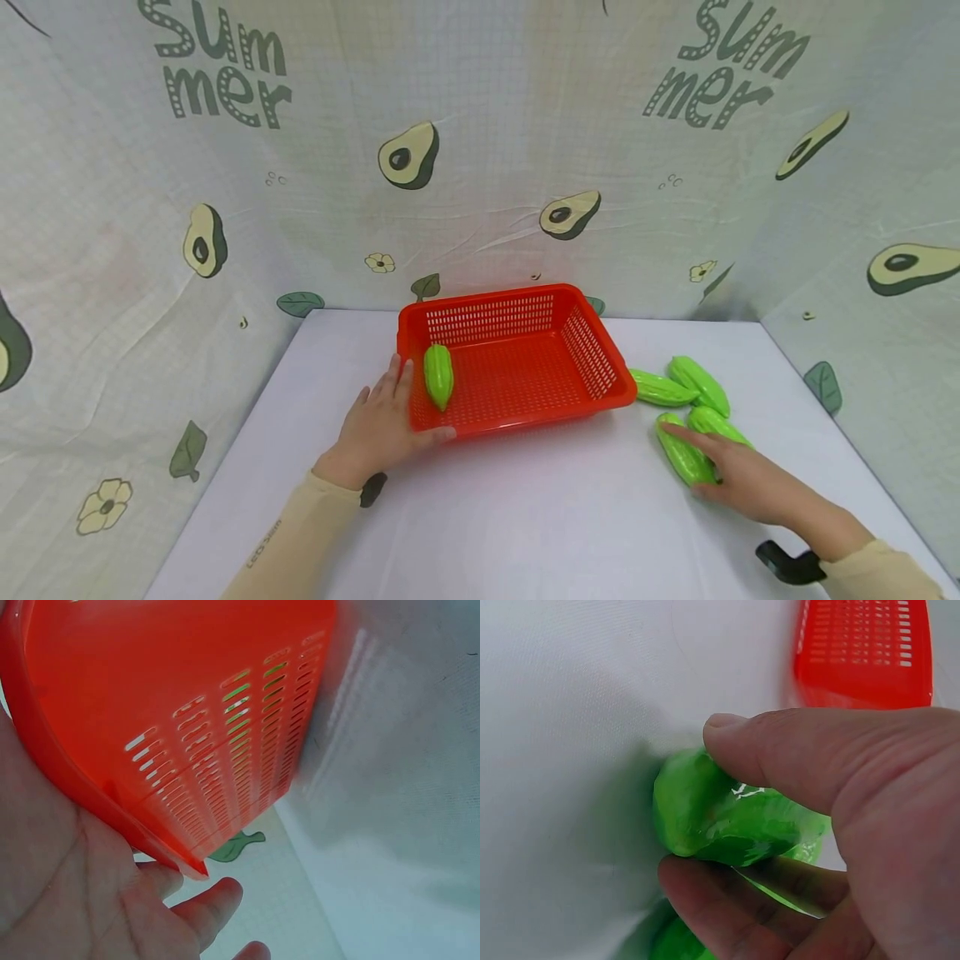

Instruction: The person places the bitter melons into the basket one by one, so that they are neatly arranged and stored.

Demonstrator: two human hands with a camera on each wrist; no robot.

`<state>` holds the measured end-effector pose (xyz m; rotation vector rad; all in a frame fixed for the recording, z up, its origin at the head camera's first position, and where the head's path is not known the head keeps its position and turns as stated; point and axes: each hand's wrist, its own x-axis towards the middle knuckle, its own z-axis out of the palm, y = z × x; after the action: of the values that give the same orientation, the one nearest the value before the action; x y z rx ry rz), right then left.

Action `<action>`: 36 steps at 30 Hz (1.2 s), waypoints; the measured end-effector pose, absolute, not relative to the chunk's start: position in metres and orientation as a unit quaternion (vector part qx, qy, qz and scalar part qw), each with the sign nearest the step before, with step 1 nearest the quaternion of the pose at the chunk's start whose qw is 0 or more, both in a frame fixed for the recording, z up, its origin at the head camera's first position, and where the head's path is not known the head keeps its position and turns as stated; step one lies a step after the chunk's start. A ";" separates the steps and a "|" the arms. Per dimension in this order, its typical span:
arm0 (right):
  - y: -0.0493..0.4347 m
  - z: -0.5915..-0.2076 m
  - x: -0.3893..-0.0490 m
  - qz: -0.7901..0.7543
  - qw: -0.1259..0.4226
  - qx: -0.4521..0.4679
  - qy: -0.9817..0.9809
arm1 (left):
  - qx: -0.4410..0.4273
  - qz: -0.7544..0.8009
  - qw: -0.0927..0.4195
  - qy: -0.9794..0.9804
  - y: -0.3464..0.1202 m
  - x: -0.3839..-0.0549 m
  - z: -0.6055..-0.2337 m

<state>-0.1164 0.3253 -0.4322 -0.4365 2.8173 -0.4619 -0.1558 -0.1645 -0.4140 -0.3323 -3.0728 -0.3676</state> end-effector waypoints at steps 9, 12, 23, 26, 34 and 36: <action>0.326 -0.418 -0.109 -0.163 0.132 -0.144 0.967 | -0.106 -0.122 0.018 -0.987 -0.164 -0.153 -0.411; 0.325 -0.405 -0.107 -0.170 0.128 -0.153 0.965 | -0.107 -0.121 0.017 -0.987 -0.164 -0.153 -0.411; 0.305 -0.337 -0.130 -0.204 0.117 -0.195 0.952 | -0.101 -0.115 0.010 -0.988 -0.166 -0.153 -0.411; 0.292 -0.319 -0.146 -0.210 0.105 -0.234 0.944 | -0.100 -0.114 0.010 -0.988 -0.166 -0.153 -0.411; 0.232 -0.291 -0.201 -0.238 0.167 -0.269 0.918 | -0.106 -0.112 0.014 -0.988 -0.165 -0.154 -0.411; 0.211 -0.291 -0.216 -0.240 0.186 -0.270 0.914 | -0.105 -0.112 0.009 -0.988 -0.165 -0.155 -0.414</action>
<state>-0.2160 0.2106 -0.2906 -0.7615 2.5740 -0.6747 -0.1553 -0.1649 -0.4135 -0.3276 -3.0863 -0.3493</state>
